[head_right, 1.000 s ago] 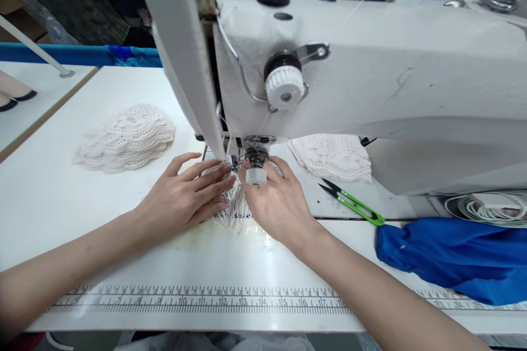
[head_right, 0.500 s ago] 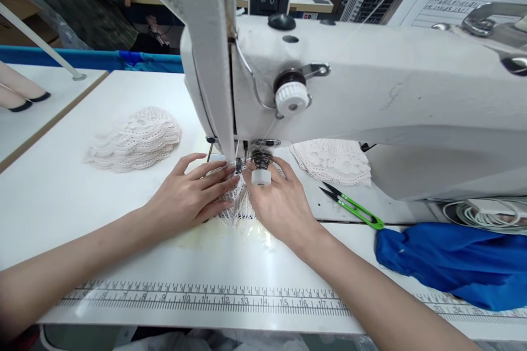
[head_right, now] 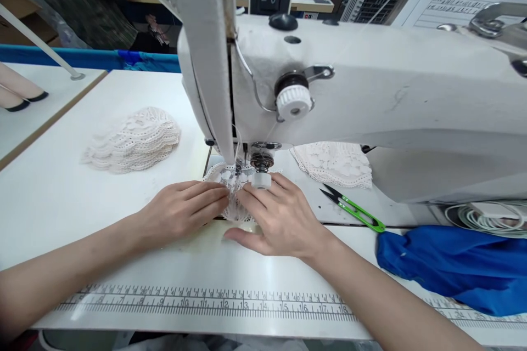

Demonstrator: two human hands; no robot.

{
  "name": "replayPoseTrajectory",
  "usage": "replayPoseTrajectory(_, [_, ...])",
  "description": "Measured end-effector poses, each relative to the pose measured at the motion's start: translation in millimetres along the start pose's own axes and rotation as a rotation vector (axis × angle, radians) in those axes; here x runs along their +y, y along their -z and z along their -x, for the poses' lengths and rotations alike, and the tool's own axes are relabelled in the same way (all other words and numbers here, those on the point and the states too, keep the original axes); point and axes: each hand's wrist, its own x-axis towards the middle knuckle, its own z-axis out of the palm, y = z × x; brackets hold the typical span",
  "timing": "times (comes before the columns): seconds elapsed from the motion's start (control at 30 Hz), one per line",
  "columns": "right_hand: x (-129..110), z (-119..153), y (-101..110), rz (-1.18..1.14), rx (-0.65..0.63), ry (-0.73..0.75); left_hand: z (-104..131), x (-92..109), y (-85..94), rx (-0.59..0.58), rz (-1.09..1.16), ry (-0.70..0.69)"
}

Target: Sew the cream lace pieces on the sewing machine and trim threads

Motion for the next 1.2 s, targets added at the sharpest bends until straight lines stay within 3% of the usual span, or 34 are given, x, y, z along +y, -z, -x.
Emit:
replayPoseTrajectory(0.13, [1.4, 1.1, -2.3, 0.039, 0.003, -0.007, -0.4, 3.0, -2.4, 0.039, 0.082, 0.141])
replayPoseTrajectory(0.47, [1.8, 2.6, -2.6, 0.022, 0.031, 0.114, 3.1, 7.3, -4.5, -0.024, -0.034, 0.015])
replayPoseTrajectory(1.2, [7.4, -1.0, -6.3, 0.060, 0.044, 0.091, -1.4, -0.5, -6.8, -0.026, -0.049, 0.078])
